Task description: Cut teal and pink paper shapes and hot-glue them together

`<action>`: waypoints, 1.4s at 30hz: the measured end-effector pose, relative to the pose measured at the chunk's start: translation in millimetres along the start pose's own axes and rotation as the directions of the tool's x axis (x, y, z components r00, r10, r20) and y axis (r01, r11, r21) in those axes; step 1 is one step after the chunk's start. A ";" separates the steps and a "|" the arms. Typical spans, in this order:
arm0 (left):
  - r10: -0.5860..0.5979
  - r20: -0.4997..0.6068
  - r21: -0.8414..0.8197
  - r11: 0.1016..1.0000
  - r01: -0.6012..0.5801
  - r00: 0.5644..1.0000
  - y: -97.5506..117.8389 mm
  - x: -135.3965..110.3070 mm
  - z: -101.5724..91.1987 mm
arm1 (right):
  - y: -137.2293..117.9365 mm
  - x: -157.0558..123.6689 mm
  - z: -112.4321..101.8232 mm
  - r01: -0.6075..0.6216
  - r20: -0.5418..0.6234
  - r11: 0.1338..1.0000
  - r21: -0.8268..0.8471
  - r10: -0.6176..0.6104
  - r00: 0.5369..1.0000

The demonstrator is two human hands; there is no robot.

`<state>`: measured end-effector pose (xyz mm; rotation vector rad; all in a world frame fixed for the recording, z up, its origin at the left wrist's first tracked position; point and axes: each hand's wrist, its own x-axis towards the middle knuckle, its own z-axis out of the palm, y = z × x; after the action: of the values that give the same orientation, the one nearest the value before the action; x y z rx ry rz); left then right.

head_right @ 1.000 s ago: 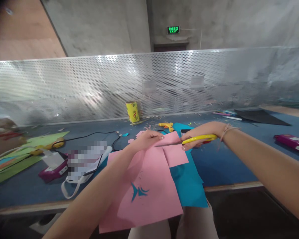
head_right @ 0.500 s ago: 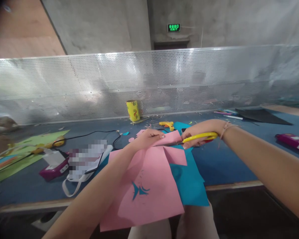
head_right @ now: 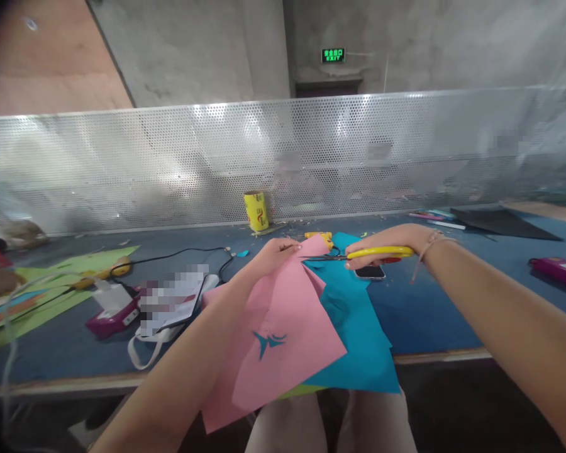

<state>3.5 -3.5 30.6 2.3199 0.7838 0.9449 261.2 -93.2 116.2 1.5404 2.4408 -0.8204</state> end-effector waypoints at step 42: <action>-0.313 0.017 0.455 0.848 0.271 0.950 -49.2 -10.9 -9.0 | 31.9 118.7 44.8 0.475 -0.783 0.669 0.571 0.271 0.560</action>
<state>-25.2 25.8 0.0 2.4938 1.3934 0.5583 226.3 -11.8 20.0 2.5869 3.0463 -1.5713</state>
